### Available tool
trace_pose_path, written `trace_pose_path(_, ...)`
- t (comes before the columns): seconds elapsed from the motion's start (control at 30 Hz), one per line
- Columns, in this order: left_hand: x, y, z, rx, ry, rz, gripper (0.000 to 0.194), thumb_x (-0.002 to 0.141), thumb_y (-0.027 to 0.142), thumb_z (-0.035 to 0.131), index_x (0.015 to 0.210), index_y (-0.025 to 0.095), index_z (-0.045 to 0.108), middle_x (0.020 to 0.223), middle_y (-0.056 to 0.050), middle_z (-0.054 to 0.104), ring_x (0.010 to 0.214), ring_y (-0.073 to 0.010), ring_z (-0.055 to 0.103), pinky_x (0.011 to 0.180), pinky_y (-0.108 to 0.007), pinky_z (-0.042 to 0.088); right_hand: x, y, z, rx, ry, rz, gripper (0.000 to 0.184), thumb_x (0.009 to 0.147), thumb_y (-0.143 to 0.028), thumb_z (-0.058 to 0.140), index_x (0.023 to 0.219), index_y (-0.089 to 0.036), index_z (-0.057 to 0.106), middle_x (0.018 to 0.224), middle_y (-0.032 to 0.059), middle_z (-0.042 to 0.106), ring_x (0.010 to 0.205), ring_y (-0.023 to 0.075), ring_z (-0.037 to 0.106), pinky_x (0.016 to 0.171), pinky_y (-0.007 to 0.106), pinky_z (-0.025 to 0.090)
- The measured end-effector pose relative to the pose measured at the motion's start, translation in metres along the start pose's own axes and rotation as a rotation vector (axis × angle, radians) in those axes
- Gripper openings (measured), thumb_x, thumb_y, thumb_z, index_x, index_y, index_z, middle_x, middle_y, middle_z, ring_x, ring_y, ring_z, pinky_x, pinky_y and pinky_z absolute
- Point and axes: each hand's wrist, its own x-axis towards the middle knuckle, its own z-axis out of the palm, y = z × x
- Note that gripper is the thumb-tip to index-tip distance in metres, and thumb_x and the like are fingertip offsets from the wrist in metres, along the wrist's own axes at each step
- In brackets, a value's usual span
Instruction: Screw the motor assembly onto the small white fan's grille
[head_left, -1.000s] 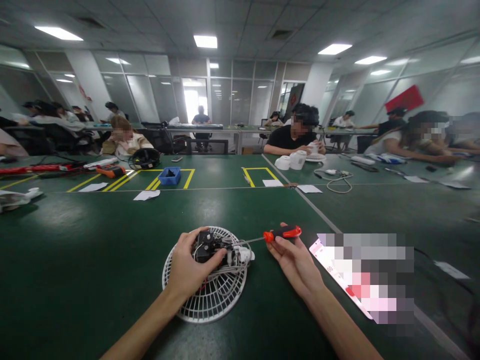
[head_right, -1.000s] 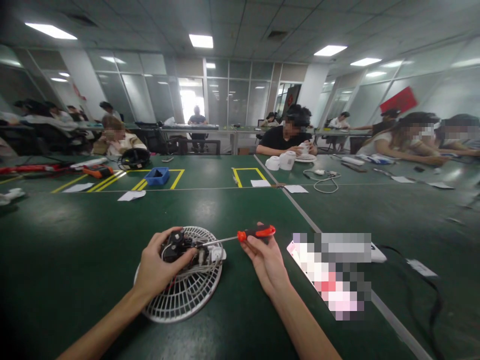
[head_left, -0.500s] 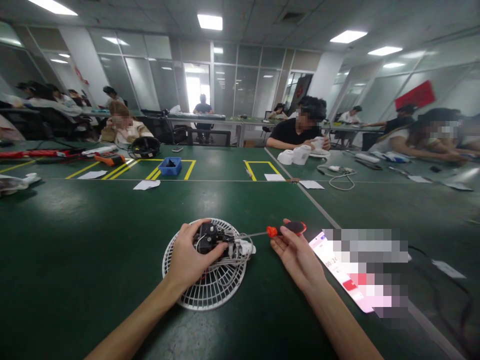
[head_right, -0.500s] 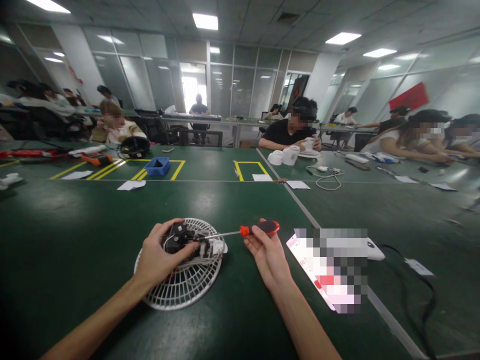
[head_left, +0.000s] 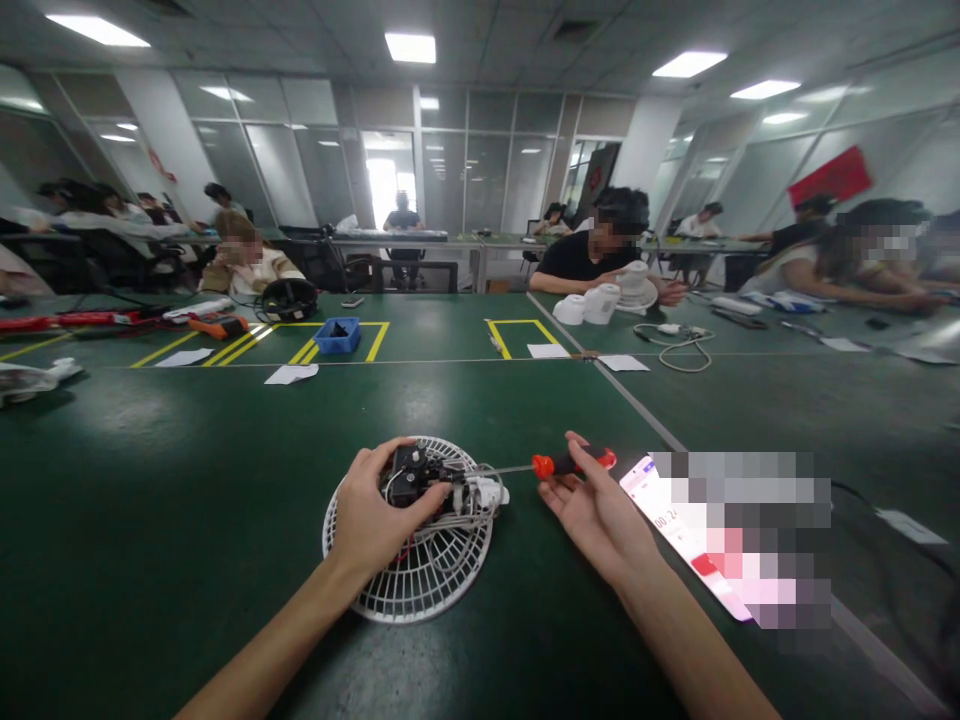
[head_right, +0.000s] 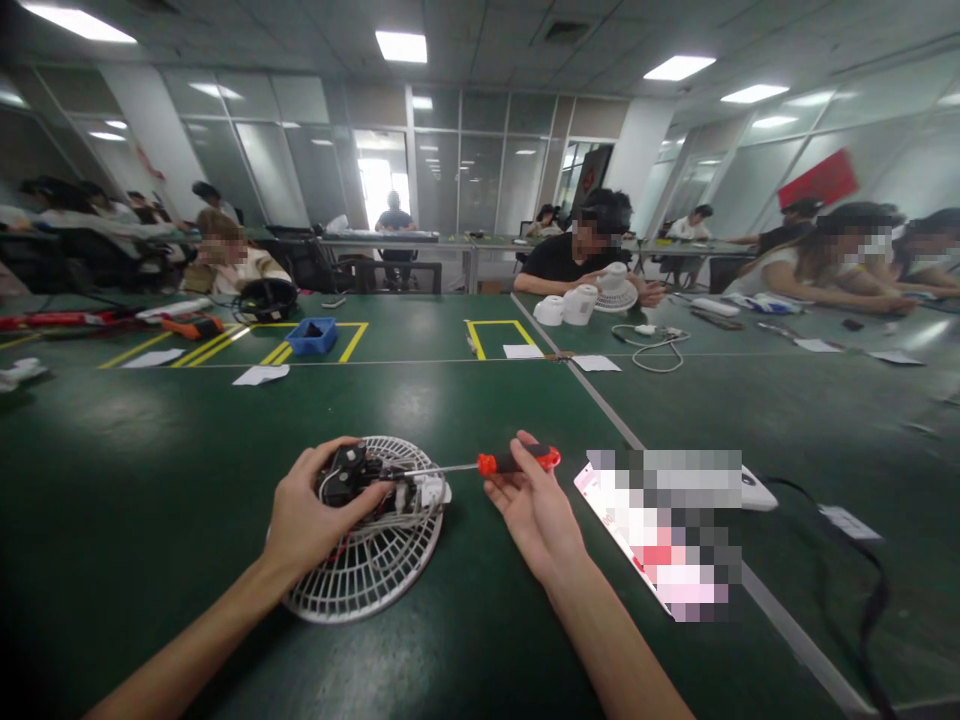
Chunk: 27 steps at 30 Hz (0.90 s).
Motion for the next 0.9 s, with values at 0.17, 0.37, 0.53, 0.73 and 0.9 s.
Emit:
trace_pose_path(0.17,-0.0004,0.0014,-0.0013,-0.003,0.066,0.054,0.068,0.074,0.049,0.083,0.133,0.026,0.057,0.12,-0.007,0.067,0.094,-0.0231,0.067,0.083,-0.041,0.058,0.0006,0.0016,0.0009,0.044,0.052,0.066,0.039,0.072,-0.005,0.079,0.101,-0.025,0.064,0.078,0.0015,0.071,0.066,0.0165,0.072,0.059,0.025,0.065)
trace_pose_path(0.37,-0.003,-0.0007,0.0016,0.013,0.068,0.112,0.073,0.077,0.046,0.081,0.141,0.028,0.051,0.12,-0.007,0.068,0.1,-0.0247,0.067,0.091,-0.044,0.058,-0.0005,-0.0012,0.0009,0.057,0.004,-0.006,0.047,0.062,0.005,0.074,0.098,-0.022,0.065,0.093,0.0036,0.077,0.087,0.0186,0.077,0.081,0.03,0.067)
trace_pose_path(0.53,-0.0044,-0.0024,0.0036,0.026,0.065,0.135,0.073,0.078,0.046,0.081,0.142,0.029,0.051,0.118,-0.008,0.068,0.102,-0.026,0.067,0.091,-0.046,0.058,0.0017,0.0042,-0.0018,-0.055,-0.014,-0.092,0.043,0.068,-0.02,0.09,0.103,-0.023,0.065,0.08,0.0006,0.075,0.072,0.0176,0.075,0.068,0.028,0.066)
trace_pose_path(0.73,-0.0036,0.0013,0.002,0.042,0.053,0.177,0.07,0.081,0.045,0.079,0.142,0.028,0.051,0.119,-0.007,0.068,0.102,-0.025,0.067,0.088,-0.043,0.058,0.0045,0.0065,-0.0058,-0.102,-0.014,-0.123,0.058,0.058,-0.015,0.094,0.105,-0.024,0.062,0.077,-0.0019,0.074,0.067,0.0159,0.073,0.061,0.023,0.062)
trace_pose_path(0.9,-0.0023,0.0043,0.0012,0.057,0.047,0.195,0.066,0.082,0.042,0.078,0.14,0.027,0.052,0.113,-0.006,0.068,0.097,-0.0235,0.065,0.087,-0.042,0.057,0.001,0.0022,-0.0034,-0.089,-0.05,-0.163,0.063,0.053,-0.009,0.092,0.106,-0.025,0.06,0.086,-0.0004,0.077,0.084,0.0185,0.076,0.078,0.03,0.065)
